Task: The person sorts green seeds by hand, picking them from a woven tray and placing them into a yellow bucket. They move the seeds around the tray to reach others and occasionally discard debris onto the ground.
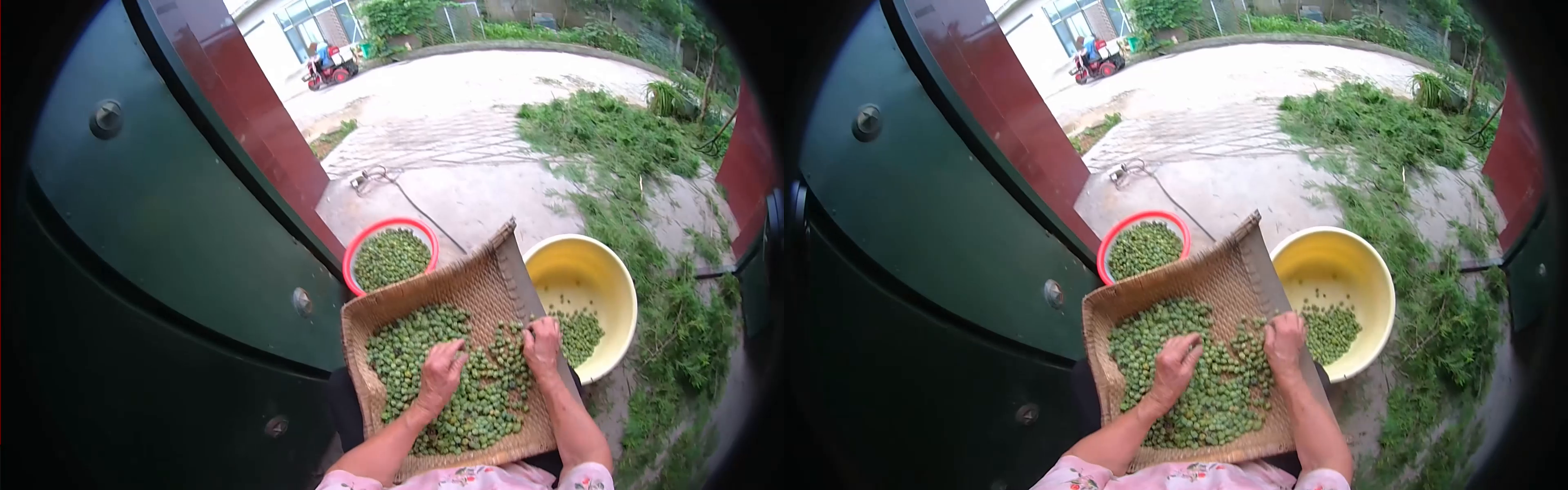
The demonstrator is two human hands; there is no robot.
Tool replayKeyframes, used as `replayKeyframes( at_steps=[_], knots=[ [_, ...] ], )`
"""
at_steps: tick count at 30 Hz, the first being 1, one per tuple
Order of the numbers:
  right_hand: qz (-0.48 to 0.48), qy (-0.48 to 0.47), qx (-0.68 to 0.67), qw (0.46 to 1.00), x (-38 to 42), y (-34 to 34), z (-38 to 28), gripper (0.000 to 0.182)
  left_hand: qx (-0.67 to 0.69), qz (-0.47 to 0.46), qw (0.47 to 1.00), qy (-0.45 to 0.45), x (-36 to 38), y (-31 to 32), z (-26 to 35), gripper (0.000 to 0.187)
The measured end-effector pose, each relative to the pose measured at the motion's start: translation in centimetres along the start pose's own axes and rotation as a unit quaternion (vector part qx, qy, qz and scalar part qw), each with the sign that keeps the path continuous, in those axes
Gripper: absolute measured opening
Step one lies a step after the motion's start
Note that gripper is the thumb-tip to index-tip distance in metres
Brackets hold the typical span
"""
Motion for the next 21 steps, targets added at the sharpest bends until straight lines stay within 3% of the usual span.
replayKeyframes(
  at_steps=[2,6,8,9,12,16,18,21],
  knots=[
    [-0.009,0.017,-0.112,0.994,0.1,-1.2,-0.7,0.007,-0.012,-0.001,0.999,0.030,0.0,0.7,0.9,0.027],
    [-0.126,0.189,-0.363,0.904,1.4,-3.4,-3.8,0.008,0.103,-0.107,0.985,-0.087,-0.5,3.5,3.3,0.038],
    [-0.141,0.238,-0.436,0.856,2.4,-3.6,-4.4,0.007,0.164,-0.191,0.947,-0.199,-0.5,5.5,3.2,0.039],
    [-0.132,0.252,-0.451,0.846,2.7,-3.7,-4.1,0.007,0.197,-0.176,0.948,-0.179,-0.6,6.0,3.6,0.036],
    [-0.112,0.281,-0.473,0.827,2.9,-4.5,-3.5,0.006,0.195,-0.233,0.913,-0.270,-0.6,7.4,4.4,0.030],
    [-0.093,0.269,-0.418,0.863,3.4,-5.1,-1.1,0.004,0.170,-0.175,0.956,-0.165,0.2,10.5,3.7,0.025],
    [-0.074,0.295,-0.404,0.862,3.8,-5.6,-0.2,0.002,0.074,-0.150,0.985,-0.043,0.1,11.6,4.8,0.020],
    [-0.017,0.377,-0.461,0.803,4.1,-6.4,2.7,0.002,0.006,-0.171,0.985,0.022,2.0,14.7,4.5,0.022]
  ],
)
Point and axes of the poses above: each hand's wrist, its own x-axis away from the middle knuckle, its own y-axis out of the palm, z = x × y, the point moved 4 cm from there along -x, towards the middle knuckle, and after that the axes turned 2 degrees about x, right-handed, at the moved point
